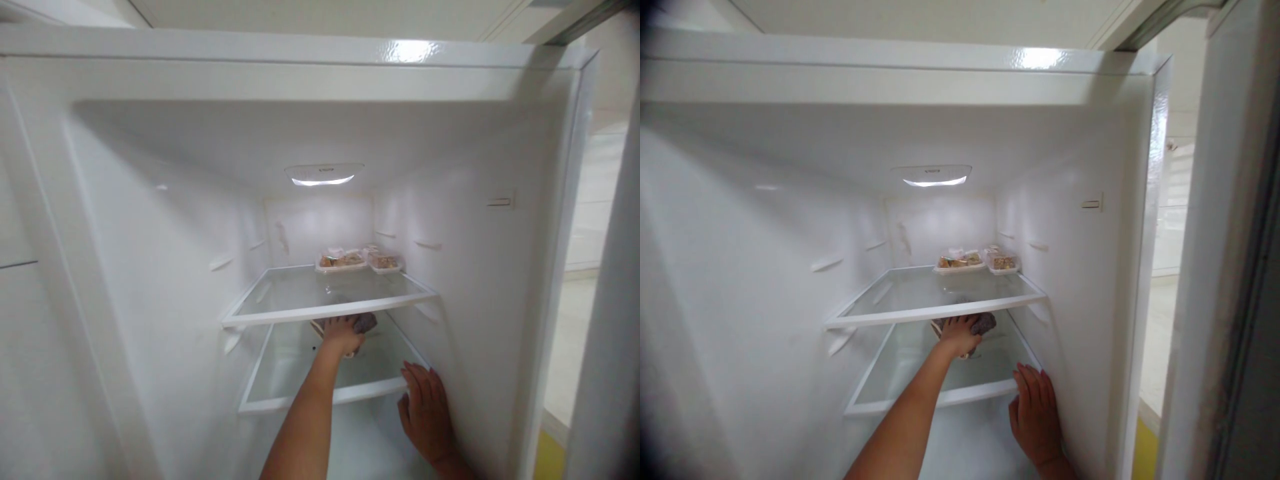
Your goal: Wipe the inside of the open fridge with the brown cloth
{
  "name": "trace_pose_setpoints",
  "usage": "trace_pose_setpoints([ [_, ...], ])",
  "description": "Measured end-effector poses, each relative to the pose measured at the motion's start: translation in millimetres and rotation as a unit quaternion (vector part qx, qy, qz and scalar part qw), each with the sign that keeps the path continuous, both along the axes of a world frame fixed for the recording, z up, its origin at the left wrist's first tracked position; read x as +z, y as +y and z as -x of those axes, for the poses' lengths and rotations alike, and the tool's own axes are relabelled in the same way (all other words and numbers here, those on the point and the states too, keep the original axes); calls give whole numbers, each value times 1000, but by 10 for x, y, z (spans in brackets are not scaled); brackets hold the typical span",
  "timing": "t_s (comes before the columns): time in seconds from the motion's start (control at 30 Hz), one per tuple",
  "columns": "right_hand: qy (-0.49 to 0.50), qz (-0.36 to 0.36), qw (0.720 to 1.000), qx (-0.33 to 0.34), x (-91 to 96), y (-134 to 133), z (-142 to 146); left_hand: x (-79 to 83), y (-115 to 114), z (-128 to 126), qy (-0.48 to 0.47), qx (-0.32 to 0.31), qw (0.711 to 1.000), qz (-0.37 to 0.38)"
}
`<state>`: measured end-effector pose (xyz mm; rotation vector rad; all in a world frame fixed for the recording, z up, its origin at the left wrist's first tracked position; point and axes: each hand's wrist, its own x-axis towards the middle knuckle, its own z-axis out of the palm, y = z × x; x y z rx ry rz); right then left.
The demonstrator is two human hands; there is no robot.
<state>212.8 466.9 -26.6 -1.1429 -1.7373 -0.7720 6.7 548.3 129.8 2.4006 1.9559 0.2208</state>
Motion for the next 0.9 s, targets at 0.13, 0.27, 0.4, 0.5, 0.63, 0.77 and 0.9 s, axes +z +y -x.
trace_pose_setpoints([
  [0.13, -8, -6, 1000, 1, 29, -29, 0, 41, -201, 564, 12, 62, 998, 1],
  [0.27, -3, -6, 1000, 1, 71, -59, 12, 89, -482, 1016, 27, 121, 992, 5],
  [0.4, 12, 0, 1000, -6, 124, -96, 75, 112, -760, 1085, 38, 123, 992, 1],
  [0.5, 34, -3, 999, -21, 141, -113, 132, 134, -928, 905, 37, 100, 994, 17],
  [0.63, 50, 5, 999, -20, 135, -129, 150, 161, -1057, 423, 28, 51, 997, 44],
  [0.77, 50, 21, 998, -19, 128, -144, 138, 137, -1102, -231, 14, -23, 997, 69],
  [0.9, 57, 30, 998, -29, 123, -163, 117, 104, -1188, -629, 4, -73, 994, 78],
])
